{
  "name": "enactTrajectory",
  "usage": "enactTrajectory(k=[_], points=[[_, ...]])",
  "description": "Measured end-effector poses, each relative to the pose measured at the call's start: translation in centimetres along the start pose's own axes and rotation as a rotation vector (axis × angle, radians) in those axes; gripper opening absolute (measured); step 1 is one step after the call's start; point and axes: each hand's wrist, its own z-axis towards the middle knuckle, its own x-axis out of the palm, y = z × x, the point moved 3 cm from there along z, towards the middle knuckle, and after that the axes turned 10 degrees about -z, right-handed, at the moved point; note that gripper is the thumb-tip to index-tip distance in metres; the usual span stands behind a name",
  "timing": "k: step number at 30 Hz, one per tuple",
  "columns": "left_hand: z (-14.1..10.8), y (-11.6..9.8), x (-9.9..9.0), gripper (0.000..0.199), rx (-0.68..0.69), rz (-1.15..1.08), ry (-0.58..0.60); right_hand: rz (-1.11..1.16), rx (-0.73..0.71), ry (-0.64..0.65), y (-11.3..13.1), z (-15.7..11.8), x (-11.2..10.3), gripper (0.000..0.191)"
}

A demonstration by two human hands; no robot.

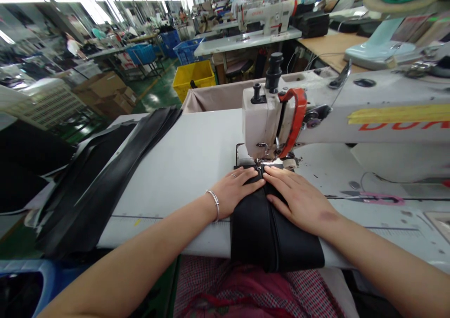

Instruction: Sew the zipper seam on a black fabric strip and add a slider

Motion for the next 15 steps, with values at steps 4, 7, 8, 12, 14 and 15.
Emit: enactTrajectory(k=[4,7,8,12,14,15], points=[[0.4,0.3,-0.7,0.068,-0.014,-0.064,0.001,0.018,-0.001,-0.005,0.0,0.2,-0.6,0.049],[-1.6,-1.8,-1.0,0.070,-0.095,-0.150,-0.052,0.102,0.020,-0.094,1.2,-2.7,-3.3,0.042],[-3.1,-3.0,-0.8,0.068,-0.149,-0.184,-0.126,0.157,0.032,-0.133,1.9,-4.5,-4.3,0.038],[-12.6,-8.9,3.1,0.036,-0.394,-0.323,-0.712,0.437,0.065,-0.104,4.8,-13.6,-5.3,0.016],[-16.4,-10.4,6.6,0.023,-0.474,-0.438,-0.781,0.534,0.249,0.103,5.3,-17.2,-2.8,0.017],[-17.4,-10.3,8.3,0.024,-0.595,-0.486,-0.740,0.582,0.373,0.183,5.3,-18.4,-1.3,0.019]])
